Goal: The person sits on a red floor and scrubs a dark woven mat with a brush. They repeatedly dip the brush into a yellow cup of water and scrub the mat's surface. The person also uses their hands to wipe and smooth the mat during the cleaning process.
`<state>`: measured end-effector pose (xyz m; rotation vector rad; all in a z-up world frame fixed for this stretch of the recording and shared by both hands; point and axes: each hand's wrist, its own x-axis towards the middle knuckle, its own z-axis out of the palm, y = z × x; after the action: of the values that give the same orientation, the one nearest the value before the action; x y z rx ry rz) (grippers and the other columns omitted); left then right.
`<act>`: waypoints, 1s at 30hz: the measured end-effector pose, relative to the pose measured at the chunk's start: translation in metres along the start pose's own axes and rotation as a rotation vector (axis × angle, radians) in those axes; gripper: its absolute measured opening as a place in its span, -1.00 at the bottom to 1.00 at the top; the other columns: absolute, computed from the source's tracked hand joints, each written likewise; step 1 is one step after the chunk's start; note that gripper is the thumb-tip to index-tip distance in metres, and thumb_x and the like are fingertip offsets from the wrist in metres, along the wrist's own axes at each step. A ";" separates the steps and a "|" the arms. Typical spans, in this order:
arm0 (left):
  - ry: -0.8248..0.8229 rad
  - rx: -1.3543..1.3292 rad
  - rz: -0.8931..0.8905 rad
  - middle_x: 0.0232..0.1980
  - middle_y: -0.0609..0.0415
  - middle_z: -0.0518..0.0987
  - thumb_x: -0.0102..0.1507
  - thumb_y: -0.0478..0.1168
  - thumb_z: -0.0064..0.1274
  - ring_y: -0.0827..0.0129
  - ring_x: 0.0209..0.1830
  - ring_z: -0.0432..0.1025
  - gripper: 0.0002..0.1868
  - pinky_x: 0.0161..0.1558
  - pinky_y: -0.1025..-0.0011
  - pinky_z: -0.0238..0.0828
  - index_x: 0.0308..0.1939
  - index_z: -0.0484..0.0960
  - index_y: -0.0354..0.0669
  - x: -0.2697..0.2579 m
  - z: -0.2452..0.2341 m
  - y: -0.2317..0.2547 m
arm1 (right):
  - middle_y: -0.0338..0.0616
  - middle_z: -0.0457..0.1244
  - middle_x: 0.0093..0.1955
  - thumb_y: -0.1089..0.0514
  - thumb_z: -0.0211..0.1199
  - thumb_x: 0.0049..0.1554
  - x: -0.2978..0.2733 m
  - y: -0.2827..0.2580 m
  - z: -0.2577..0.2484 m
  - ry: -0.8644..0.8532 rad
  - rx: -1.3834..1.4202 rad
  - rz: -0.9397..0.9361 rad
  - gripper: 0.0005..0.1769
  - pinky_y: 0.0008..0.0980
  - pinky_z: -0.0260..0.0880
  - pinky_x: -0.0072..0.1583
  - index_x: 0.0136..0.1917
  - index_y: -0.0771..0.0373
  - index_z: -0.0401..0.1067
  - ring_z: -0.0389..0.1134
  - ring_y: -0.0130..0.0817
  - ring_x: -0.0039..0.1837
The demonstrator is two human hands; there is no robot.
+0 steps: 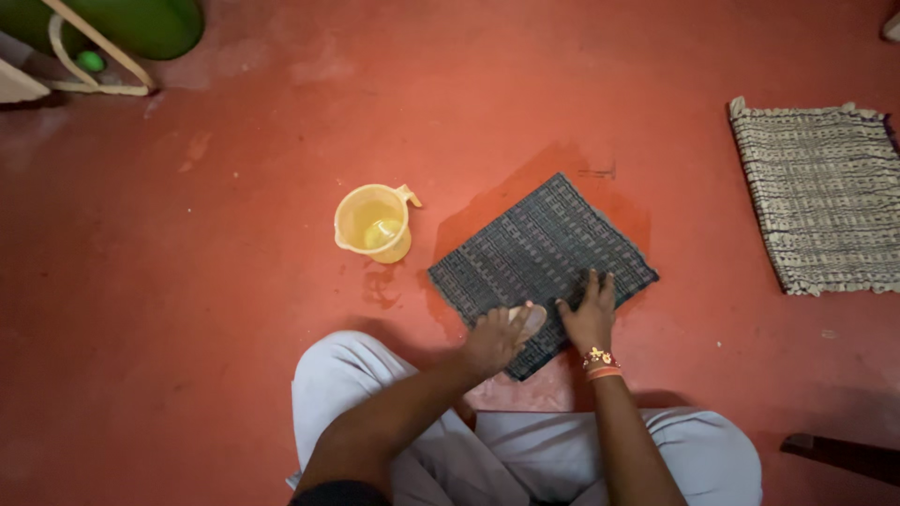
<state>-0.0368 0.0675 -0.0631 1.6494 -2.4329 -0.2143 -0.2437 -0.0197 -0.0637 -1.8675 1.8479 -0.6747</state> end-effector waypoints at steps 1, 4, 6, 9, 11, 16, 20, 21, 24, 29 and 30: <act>0.001 -0.053 0.041 -0.01 -0.17 0.46 0.19 0.07 -0.01 0.02 -0.11 0.37 -0.16 -0.18 0.05 0.39 0.52 0.23 -0.16 -0.005 0.002 0.000 | 0.40 -0.21 0.66 -0.07 0.48 -0.06 0.000 -0.001 -0.002 0.003 0.023 0.004 0.11 0.02 -0.03 0.55 0.60 0.31 0.03 -0.13 0.30 0.64; 0.213 0.094 -0.002 0.19 -0.05 0.50 0.35 -0.04 -0.01 0.09 -0.06 0.38 -0.33 -0.14 0.10 0.41 0.53 0.25 -0.07 0.019 0.006 -0.018 | 0.41 -0.25 0.67 -0.06 0.48 -0.06 0.002 -0.006 -0.008 -0.031 0.040 0.057 0.12 0.03 -0.01 0.52 0.60 0.30 0.02 -0.13 0.32 0.62; 0.472 0.110 -0.119 0.12 -0.11 0.50 0.19 -0.01 0.04 0.02 -0.01 0.39 -0.16 -0.09 0.06 0.40 0.51 0.18 -0.22 0.041 -0.003 -0.044 | 0.39 -0.26 0.68 -0.05 0.48 -0.06 0.005 -0.008 -0.011 -0.036 0.035 0.080 0.11 0.03 0.00 0.51 0.60 0.28 0.02 -0.13 0.31 0.63; 0.325 0.083 -0.421 -0.12 -0.18 0.45 0.19 0.07 0.10 -0.01 -0.17 0.38 -0.13 -0.22 0.01 0.38 0.50 0.20 -0.19 0.047 -0.017 -0.070 | 0.38 -0.26 0.68 -0.04 0.48 -0.05 0.002 -0.008 -0.010 -0.024 0.019 0.070 0.09 0.02 0.02 0.52 0.60 0.27 0.03 -0.13 0.29 0.64; 0.293 0.209 -0.379 -0.13 -0.13 0.47 0.20 0.02 0.08 0.04 -0.21 0.39 -0.23 -0.27 0.02 0.39 0.48 0.24 0.01 0.045 -0.016 -0.064 | 0.37 -0.25 0.67 -0.04 0.49 -0.05 0.001 -0.011 -0.010 -0.024 -0.003 0.065 0.10 0.04 0.00 0.53 0.60 0.27 0.02 -0.14 0.29 0.65; 0.296 0.246 -0.212 -0.06 -0.08 0.49 0.27 -0.09 0.03 0.07 -0.23 0.38 -0.29 -0.32 0.04 0.36 0.51 0.23 -0.04 0.024 -0.009 -0.021 | 0.39 -0.28 0.68 -0.04 0.49 -0.06 -0.001 -0.015 -0.012 0.012 0.025 0.080 0.16 0.05 0.01 0.52 0.63 0.30 -0.05 -0.15 0.31 0.64; 0.040 -0.023 -0.002 -0.03 -0.07 0.49 0.42 -0.14 -0.13 0.07 -0.15 0.40 -0.52 -0.16 0.03 0.40 0.41 0.25 -0.12 -0.004 -0.017 0.015 | 0.40 -0.28 0.68 -0.02 0.49 -0.04 0.000 -0.014 -0.011 0.028 0.053 0.074 0.16 0.08 -0.02 0.53 0.64 0.31 -0.06 -0.16 0.33 0.64; 0.025 -0.043 0.032 -0.03 -0.16 0.47 0.35 -0.09 -0.11 0.03 -0.15 0.39 -0.39 -0.21 0.03 0.39 0.46 0.22 -0.18 -0.010 -0.018 0.022 | 0.39 -0.28 0.68 -0.02 0.48 -0.04 0.000 -0.013 -0.011 0.032 0.047 0.066 0.15 0.08 -0.01 0.53 0.64 0.31 -0.06 -0.16 0.32 0.65; -0.048 -0.081 0.063 -0.02 -0.24 0.45 0.25 0.01 -0.07 -0.05 -0.11 0.39 -0.22 -0.23 0.01 0.37 0.52 0.19 -0.21 -0.004 -0.020 0.022 | 0.37 -0.26 0.68 -0.02 0.47 -0.03 0.002 -0.012 -0.012 0.043 0.030 0.055 0.13 0.08 -0.01 0.53 0.63 0.31 -0.04 -0.15 0.32 0.65; 0.170 0.074 -0.208 0.27 -0.20 0.44 0.38 -0.03 -0.02 -0.01 0.12 0.39 -0.34 -0.01 0.00 0.40 0.54 0.22 -0.02 0.039 -0.005 -0.024 | 0.39 -0.19 0.67 -0.07 0.46 -0.01 -0.002 -0.010 -0.007 0.081 -0.040 -0.118 0.06 0.09 -0.07 0.58 0.58 0.35 0.04 -0.14 0.32 0.66; 0.208 0.143 -0.341 0.32 -0.27 0.40 0.37 0.02 0.02 -0.03 0.18 0.36 -0.35 0.01 0.00 0.39 0.47 0.21 -0.07 0.048 -0.002 -0.036 | 0.40 -0.19 0.67 -0.08 0.46 -0.01 -0.003 -0.008 -0.006 0.058 -0.044 -0.115 0.07 0.09 -0.08 0.56 0.58 0.35 0.04 -0.14 0.32 0.65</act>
<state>-0.0215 0.0101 -0.0658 2.0304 -2.0484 0.0833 -0.2410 -0.0167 -0.0540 -2.0156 1.8159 -0.7400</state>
